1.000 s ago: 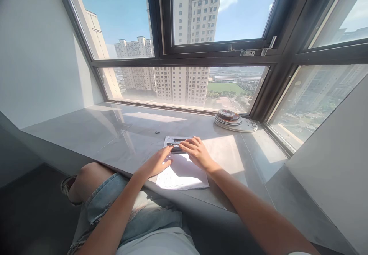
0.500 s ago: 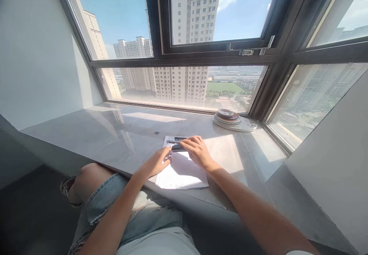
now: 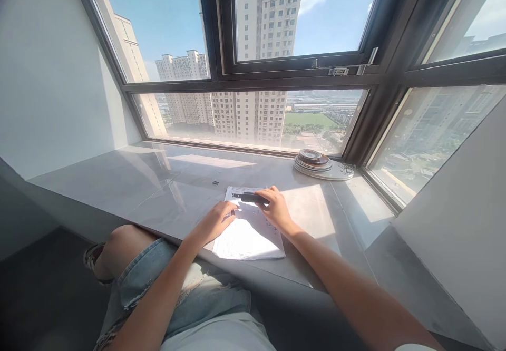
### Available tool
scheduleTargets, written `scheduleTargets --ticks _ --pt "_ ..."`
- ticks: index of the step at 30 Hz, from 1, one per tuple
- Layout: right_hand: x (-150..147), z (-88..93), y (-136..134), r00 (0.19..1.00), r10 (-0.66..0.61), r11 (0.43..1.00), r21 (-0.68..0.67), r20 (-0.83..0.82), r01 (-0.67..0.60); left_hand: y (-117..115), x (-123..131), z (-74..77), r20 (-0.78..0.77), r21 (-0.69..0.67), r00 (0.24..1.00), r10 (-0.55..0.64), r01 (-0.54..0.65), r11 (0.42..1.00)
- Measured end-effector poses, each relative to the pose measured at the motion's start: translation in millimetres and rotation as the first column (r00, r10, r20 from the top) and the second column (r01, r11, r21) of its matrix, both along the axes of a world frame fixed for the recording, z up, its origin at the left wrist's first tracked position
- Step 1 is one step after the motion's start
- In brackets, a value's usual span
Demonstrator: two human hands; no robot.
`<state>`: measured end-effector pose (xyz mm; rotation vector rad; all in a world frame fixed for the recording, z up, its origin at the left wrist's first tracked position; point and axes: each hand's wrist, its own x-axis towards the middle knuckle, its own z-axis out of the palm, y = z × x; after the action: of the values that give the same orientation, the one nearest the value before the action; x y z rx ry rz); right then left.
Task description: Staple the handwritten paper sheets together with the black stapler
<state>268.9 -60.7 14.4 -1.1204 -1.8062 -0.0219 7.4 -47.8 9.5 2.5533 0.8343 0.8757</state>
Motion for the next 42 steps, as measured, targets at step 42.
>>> scheduleTargets --ticks 42 --pt "-30.0 18.4 -25.4 0.83 0.285 0.947 -0.007 0.479 -0.321 -7.9 -0.9 4.7 0.153 0.087 0.98 -0.125 0.113 0.99"
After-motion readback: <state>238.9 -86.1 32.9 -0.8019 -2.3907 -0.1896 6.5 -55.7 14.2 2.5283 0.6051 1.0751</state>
